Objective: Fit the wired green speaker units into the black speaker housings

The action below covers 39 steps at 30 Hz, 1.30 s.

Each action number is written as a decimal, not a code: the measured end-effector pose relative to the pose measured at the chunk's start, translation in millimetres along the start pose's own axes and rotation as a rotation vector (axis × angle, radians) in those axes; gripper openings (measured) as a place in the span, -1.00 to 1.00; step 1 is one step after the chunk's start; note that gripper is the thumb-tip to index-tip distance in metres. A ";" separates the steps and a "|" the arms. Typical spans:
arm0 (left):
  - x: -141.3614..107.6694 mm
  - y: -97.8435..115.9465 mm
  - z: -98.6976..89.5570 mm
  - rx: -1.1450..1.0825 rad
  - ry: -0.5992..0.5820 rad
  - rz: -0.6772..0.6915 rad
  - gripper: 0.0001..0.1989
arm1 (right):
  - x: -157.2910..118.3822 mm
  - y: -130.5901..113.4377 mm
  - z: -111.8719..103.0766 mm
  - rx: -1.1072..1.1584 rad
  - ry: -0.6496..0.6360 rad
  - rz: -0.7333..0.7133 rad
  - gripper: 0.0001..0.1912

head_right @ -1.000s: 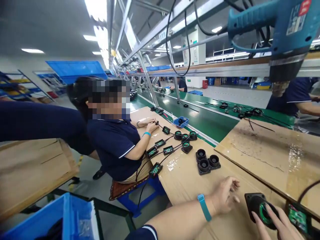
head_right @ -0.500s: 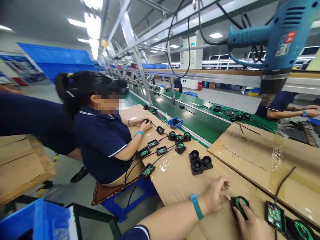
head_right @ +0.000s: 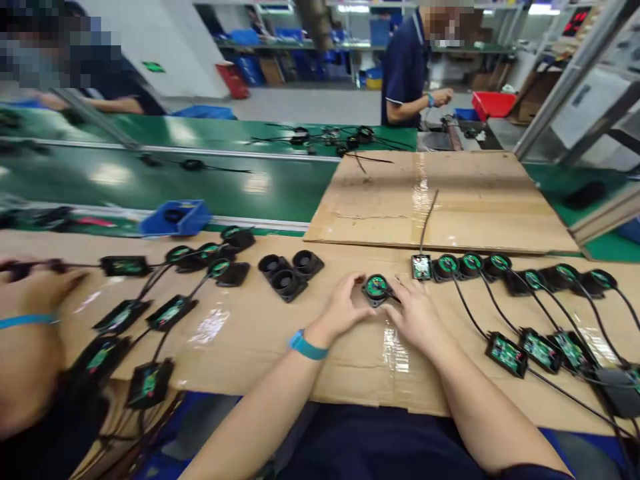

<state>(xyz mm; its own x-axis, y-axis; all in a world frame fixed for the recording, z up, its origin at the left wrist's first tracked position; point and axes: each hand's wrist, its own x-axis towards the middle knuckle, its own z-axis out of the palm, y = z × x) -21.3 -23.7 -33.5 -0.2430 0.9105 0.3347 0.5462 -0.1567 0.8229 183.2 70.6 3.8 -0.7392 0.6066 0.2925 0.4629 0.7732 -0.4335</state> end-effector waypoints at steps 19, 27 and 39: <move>9.3 0.9 10.7 0.139 -0.013 0.041 -0.50 | 1.5 16.9 3.3 0.112 0.199 0.206 -0.68; 11.9 -2.9 10.0 0.215 0.041 0.024 -0.50 | 3.3 16.0 3.4 0.030 -0.110 0.104 -0.57; 13.4 -13.6 1.3 0.308 0.324 -0.192 -0.29 | -45.3 -64.5 -24.7 -0.049 -0.543 -0.080 -0.25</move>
<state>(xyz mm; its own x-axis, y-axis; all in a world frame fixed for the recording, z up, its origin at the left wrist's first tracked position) -31.0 -8.9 -40.8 -0.5728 0.7382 0.3564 0.6671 0.1672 0.7259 198.9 -2.2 39.6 -0.9131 0.3733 -0.1642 0.4077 0.8282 -0.3844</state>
